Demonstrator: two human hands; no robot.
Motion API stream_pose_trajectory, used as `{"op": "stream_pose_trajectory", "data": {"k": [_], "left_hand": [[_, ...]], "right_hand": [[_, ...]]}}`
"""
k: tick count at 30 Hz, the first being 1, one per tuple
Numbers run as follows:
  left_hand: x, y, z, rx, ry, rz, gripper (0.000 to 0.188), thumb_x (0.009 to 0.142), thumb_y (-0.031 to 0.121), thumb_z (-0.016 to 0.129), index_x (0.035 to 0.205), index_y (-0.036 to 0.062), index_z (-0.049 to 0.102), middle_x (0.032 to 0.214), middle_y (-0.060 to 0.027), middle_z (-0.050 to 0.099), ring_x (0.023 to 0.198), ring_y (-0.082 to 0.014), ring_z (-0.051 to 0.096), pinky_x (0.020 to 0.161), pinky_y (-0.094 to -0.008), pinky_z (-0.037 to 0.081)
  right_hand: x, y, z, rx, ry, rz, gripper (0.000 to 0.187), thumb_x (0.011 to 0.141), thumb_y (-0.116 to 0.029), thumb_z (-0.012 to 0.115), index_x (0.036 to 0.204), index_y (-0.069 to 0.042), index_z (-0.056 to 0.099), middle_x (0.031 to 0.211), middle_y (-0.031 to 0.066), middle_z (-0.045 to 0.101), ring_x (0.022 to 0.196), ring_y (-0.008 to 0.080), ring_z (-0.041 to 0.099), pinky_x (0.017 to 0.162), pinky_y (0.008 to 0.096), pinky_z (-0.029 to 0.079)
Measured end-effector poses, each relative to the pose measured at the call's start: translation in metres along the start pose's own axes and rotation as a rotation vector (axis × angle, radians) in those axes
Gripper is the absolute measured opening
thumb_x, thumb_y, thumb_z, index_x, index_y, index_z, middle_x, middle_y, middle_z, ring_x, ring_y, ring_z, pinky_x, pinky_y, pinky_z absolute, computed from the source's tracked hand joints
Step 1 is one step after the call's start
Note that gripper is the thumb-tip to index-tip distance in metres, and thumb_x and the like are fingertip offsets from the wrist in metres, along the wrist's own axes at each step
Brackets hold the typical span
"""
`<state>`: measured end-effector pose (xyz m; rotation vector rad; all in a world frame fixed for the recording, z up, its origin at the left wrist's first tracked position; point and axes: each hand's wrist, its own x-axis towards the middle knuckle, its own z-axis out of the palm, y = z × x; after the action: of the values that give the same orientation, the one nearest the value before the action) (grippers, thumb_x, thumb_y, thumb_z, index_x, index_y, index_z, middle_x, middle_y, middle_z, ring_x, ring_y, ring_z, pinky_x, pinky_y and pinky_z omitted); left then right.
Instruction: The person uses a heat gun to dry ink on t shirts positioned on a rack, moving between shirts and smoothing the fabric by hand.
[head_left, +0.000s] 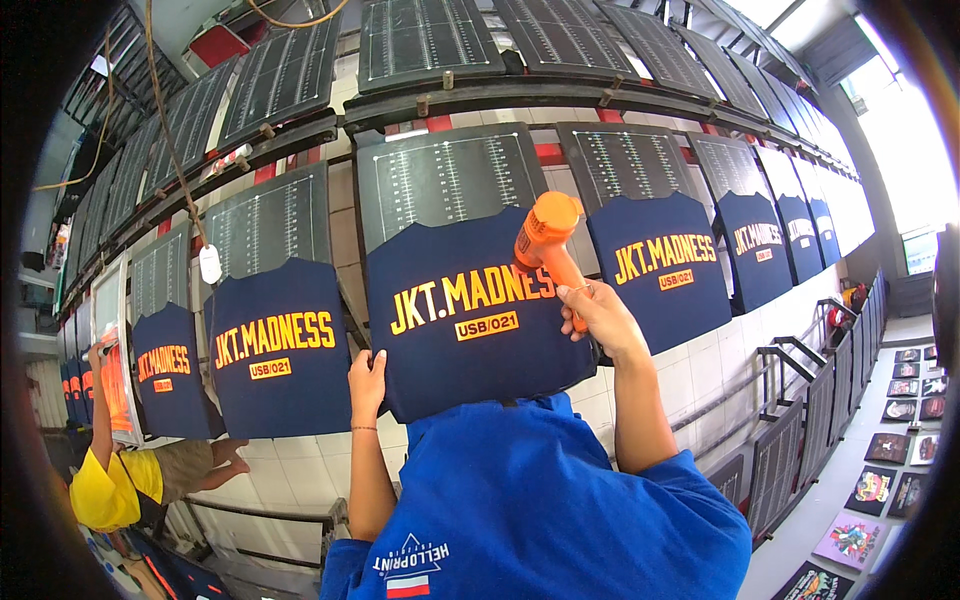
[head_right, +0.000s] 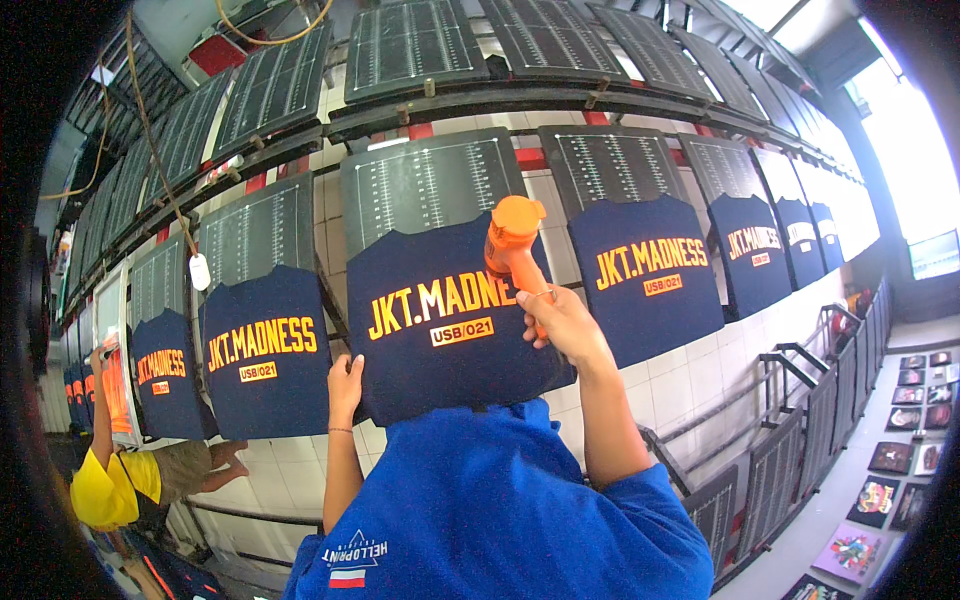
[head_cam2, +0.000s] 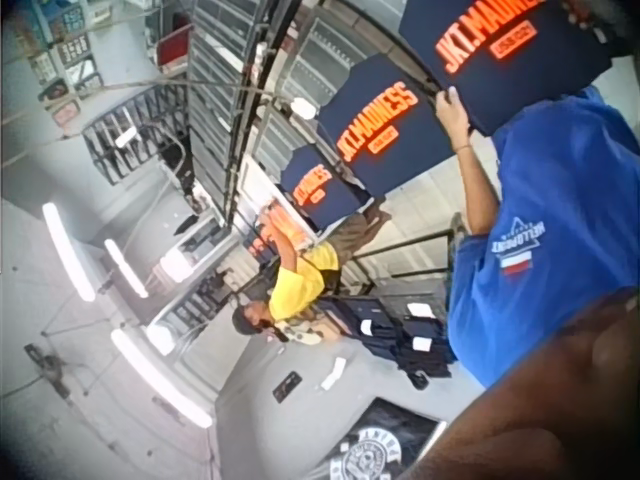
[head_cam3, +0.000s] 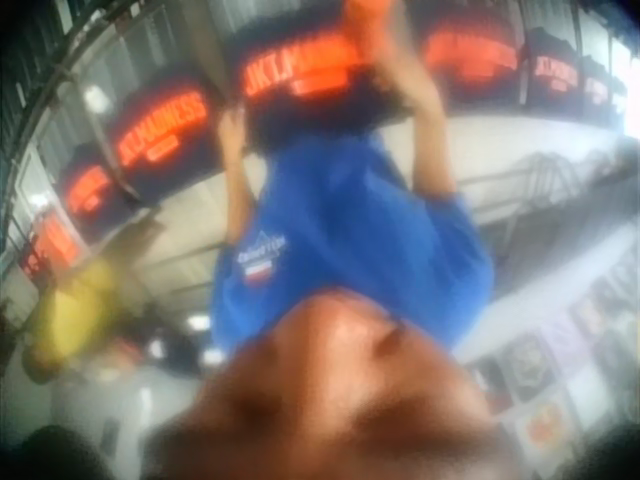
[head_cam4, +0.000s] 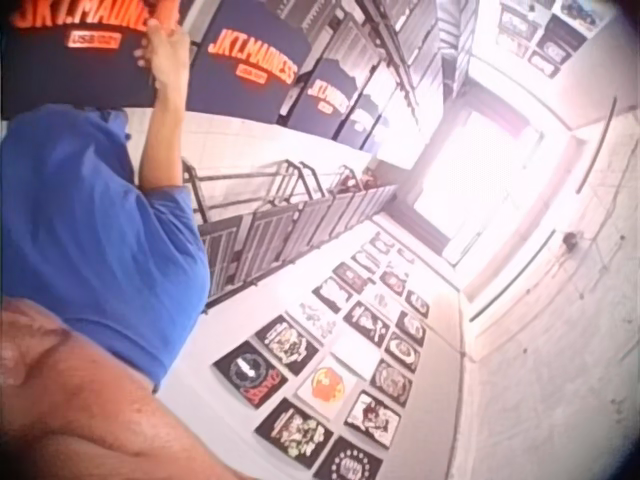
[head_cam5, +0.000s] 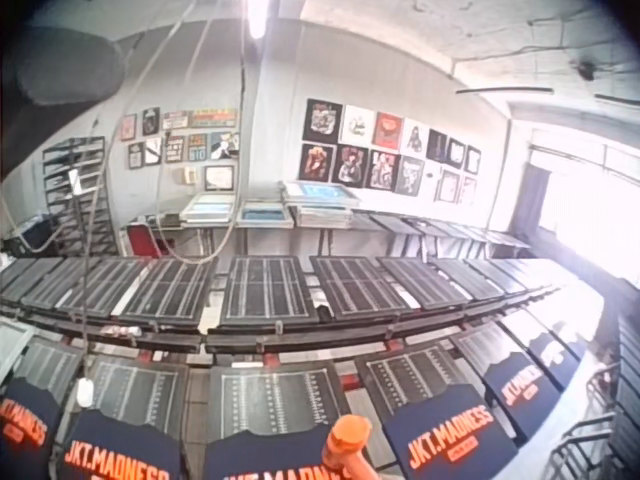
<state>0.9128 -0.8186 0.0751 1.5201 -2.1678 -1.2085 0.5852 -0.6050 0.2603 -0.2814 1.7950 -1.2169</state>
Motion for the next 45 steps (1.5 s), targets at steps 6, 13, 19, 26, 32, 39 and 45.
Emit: {"op": "stream_pose_trajectory", "data": {"k": [6, 13, 19, 26, 32, 39, 45], "left_hand": [[-0.010, -0.007, -0.033, 0.019, -0.198, 0.017, 0.032, 0.088, 0.019, 0.069, 0.078, -0.0060, 0.052, 0.063, -0.0106, 0.045, 0.061, -0.0156, 0.043, 0.058, -0.0339, 0.040], [-0.017, -0.022, -0.045, 0.014, -0.082, -0.035, 0.025, 0.088, 0.018, 0.070, 0.083, -0.0063, 0.063, 0.064, -0.0072, 0.056, 0.061, -0.0123, 0.050, 0.060, -0.0324, 0.042], [-0.011, -0.022, -0.042, -0.173, -0.025, -0.125, 0.028, 0.093, 0.019, 0.067, 0.080, -0.0058, 0.065, 0.062, -0.0012, 0.055, 0.052, -0.0065, 0.049, 0.037, -0.0251, 0.044], [-0.009, -0.029, -0.042, -0.227, -0.032, -0.124, 0.033, 0.097, 0.023, 0.062, 0.079, -0.0055, 0.063, 0.062, -0.0044, 0.056, 0.041, -0.0084, 0.050, 0.037, -0.0253, 0.041], [-0.009, -0.023, -0.042, -0.233, -0.017, -0.128, 0.033, 0.097, 0.020, 0.063, 0.077, -0.0068, 0.063, 0.058, -0.0026, 0.053, 0.040, -0.0082, 0.048, 0.037, -0.0259, 0.040], [-0.010, -0.027, -0.041, -0.199, 0.002, -0.131, 0.035, 0.098, 0.022, 0.060, 0.077, -0.0062, 0.064, 0.052, -0.0004, 0.047, 0.040, -0.0083, 0.048, 0.037, -0.0264, 0.038], [-0.009, -0.029, -0.042, -0.214, -0.017, -0.129, 0.036, 0.099, 0.025, 0.058, 0.081, -0.0055, 0.064, 0.058, -0.0040, 0.052, 0.040, -0.0093, 0.049, 0.037, -0.0262, 0.040]], "right_hand": [[-0.021, 0.003, 0.001, -0.070, -0.001, 0.021, 0.029, 0.095, -0.030, 0.064, 0.101, -0.002, 0.058, 0.073, -0.0001, 0.057, 0.060, 0.0088, 0.060, 0.052, 0.0228, 0.049], [-0.033, 0.012, -0.004, -0.074, -0.014, 0.022, 0.030, 0.095, -0.029, 0.065, 0.102, 0.000, 0.059, 0.072, 0.0007, 0.058, 0.058, 0.0086, 0.061, 0.049, 0.0208, 0.048], [-0.041, 0.022, -0.009, -0.049, 0.003, 0.047, 0.030, 0.094, -0.028, 0.066, 0.102, -0.001, 0.059, 0.073, 0.0002, 0.058, 0.058, 0.0089, 0.060, 0.050, 0.0225, 0.049], [-0.048, 0.028, -0.009, -0.018, 0.034, 0.037, 0.030, 0.095, -0.029, 0.066, 0.102, -0.001, 0.059, 0.073, 0.0001, 0.058, 0.059, 0.0089, 0.061, 0.051, 0.0224, 0.050], [-0.043, 0.017, 0.006, -0.027, -0.046, 0.053, 0.030, 0.096, -0.029, 0.065, 0.102, 0.000, 0.059, 0.072, 0.0002, 0.058, 0.061, 0.0091, 0.061, 0.051, 0.0225, 0.049], [-0.019, 0.007, 0.011, -0.099, -0.027, -0.007, 0.032, 0.096, -0.029, 0.063, 0.104, 0.001, 0.059, 0.074, 0.0016, 0.059, 0.060, 0.0098, 0.062, 0.052, 0.0230, 0.049], [0.003, 0.005, 0.011, -0.064, -0.019, -0.050, 0.030, 0.096, -0.029, 0.062, 0.104, 0.000, 0.059, 0.073, 0.0008, 0.057, 0.060, 0.0091, 0.060, 0.052, 0.0228, 0.049]]}}
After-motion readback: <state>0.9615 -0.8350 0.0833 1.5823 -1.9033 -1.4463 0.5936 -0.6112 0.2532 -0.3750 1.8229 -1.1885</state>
